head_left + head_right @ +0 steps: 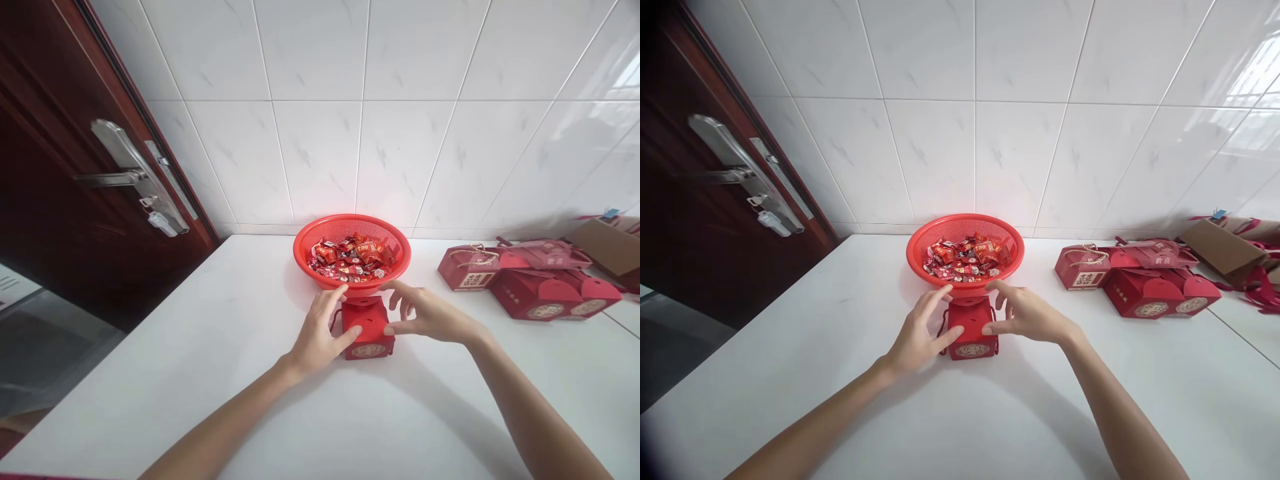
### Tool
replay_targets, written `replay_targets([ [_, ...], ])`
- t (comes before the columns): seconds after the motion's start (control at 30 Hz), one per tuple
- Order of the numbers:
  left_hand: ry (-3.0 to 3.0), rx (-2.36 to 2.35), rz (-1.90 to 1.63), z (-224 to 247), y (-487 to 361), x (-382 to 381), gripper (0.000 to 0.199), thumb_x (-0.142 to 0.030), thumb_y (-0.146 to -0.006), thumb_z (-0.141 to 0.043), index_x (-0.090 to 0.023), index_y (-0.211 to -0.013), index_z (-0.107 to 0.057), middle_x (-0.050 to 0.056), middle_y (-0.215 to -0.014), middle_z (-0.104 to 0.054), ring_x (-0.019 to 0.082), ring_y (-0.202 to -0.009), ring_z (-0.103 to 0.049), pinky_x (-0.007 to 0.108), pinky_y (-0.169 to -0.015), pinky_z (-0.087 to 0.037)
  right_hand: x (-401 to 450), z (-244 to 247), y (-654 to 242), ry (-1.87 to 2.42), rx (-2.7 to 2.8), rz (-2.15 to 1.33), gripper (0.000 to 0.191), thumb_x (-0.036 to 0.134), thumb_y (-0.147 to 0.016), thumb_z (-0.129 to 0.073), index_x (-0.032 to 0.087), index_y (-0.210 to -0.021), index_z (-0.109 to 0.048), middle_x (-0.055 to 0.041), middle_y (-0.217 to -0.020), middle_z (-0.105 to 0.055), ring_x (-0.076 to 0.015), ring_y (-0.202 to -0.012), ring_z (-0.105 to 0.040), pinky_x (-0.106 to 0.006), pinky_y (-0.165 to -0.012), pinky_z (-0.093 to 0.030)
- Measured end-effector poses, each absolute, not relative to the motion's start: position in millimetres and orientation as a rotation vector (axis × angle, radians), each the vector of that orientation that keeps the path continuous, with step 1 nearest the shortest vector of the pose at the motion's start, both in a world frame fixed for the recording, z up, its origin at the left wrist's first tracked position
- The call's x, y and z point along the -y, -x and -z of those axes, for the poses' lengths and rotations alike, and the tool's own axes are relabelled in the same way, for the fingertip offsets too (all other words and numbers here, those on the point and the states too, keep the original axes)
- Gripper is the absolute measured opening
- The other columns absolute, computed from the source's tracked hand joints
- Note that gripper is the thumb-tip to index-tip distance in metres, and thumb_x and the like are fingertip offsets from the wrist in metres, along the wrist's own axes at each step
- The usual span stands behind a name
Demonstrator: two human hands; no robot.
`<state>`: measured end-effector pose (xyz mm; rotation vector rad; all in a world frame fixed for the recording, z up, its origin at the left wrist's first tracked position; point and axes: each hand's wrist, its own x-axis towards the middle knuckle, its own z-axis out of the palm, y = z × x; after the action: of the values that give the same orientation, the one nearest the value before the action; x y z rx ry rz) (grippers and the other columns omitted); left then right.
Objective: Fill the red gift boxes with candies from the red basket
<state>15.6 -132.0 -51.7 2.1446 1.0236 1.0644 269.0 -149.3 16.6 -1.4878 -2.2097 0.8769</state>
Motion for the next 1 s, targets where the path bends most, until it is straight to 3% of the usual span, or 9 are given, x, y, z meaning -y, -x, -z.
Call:
replay_targets([
  [0.13, -2.125, -0.989, -1.040, 54, -15, 130, 0.046, -0.037, -0.089, -0.067, -0.022, -0.131, -0.059, 0.010, -0.118, -0.060, 0.025, -0.111, -0.065, 0.044, -0.099, -0.056, 168, 13, -265, 1.441, 2.086, -0.871, 0.085, 0.062, -0.078, -0.077, 0.030, -0.148, -0.042, -0.0108, -0.127, -0.064, -0.0226, -0.089, -0.066, -0.041, -0.084, -0.058],
  [0.27, -2.149, -0.989, -1.027, 54, -13, 134, 0.034, -0.038, -0.087, -0.069, -0.020, -0.115, -0.070, 0.009, -0.112, -0.060, 0.024, -0.106, -0.066, 0.041, -0.095, -0.058, 172, 46, -255, 1.314, 1.895, -0.840, 0.077, 0.058, -0.085, -0.071, 0.029, -0.149, -0.040, -0.0138, -0.137, -0.058, -0.0251, -0.097, -0.067, -0.045, -0.091, -0.058],
  [0.4, -2.176, -0.999, -1.052, 57, -11, 141, 0.029, -0.038, -0.089, -0.068, -0.020, -0.112, -0.072, 0.010, -0.113, -0.060, 0.025, -0.109, -0.065, 0.043, -0.098, -0.057, 172, 67, -242, 1.250, 1.776, -0.811, 0.066, 0.052, -0.093, -0.062, 0.026, -0.149, -0.039, -0.0153, -0.140, -0.058, -0.0256, -0.101, -0.068, -0.045, -0.093, -0.057],
  [0.57, -2.120, -1.026, -1.010, 60, -11, 146, 0.029, -0.038, -0.091, -0.066, -0.019, -0.113, -0.067, 0.013, -0.129, -0.058, 0.027, -0.122, -0.061, 0.043, -0.104, -0.054, 177, 76, -235, 1.280, 1.721, -0.766, 0.060, 0.052, -0.096, -0.057, 0.026, -0.147, -0.041, -0.0151, -0.137, -0.060, -0.0262, -0.101, -0.068, -0.046, -0.095, -0.056],
  [0.83, -1.986, -1.072, -0.994, 63, -15, 149, 0.029, -0.041, -0.088, -0.068, -0.021, -0.108, -0.062, 0.007, -0.112, -0.059, 0.021, -0.102, -0.064, 0.037, -0.090, -0.057, 180, 77, -230, 1.351, 1.703, -0.790, 0.054, 0.050, -0.100, -0.046, 0.023, -0.146, -0.040, -0.0157, -0.138, -0.062, -0.0287, -0.114, -0.065, -0.046, -0.099, -0.053],
  [0.93, -1.979, -1.075, -0.987, 64, -15, 148, 0.031, -0.044, -0.088, -0.067, -0.022, -0.109, -0.062, 0.007, -0.113, -0.060, 0.022, -0.102, -0.064, 0.038, -0.092, -0.056, 180, 79, -229, 1.398, 1.666, -0.788, 0.057, 0.056, -0.097, -0.048, 0.022, -0.142, -0.045, -0.0144, -0.127, -0.067, -0.0289, -0.110, -0.066, -0.047, -0.096, -0.054],
  [1.0, -1.976, -1.065, -0.959, 61, -13, 147, 0.034, -0.046, -0.088, -0.067, -0.022, -0.111, -0.063, 0.008, -0.115, -0.060, 0.023, -0.105, -0.063, 0.038, -0.094, -0.055, 179, 79, -231, 1.443, 1.629, -0.761, 0.055, 0.059, -0.094, -0.051, 0.021, -0.135, -0.050, -0.0108, -0.109, -0.071, -0.0281, -0.100, -0.068, -0.045, -0.089, -0.055],
])
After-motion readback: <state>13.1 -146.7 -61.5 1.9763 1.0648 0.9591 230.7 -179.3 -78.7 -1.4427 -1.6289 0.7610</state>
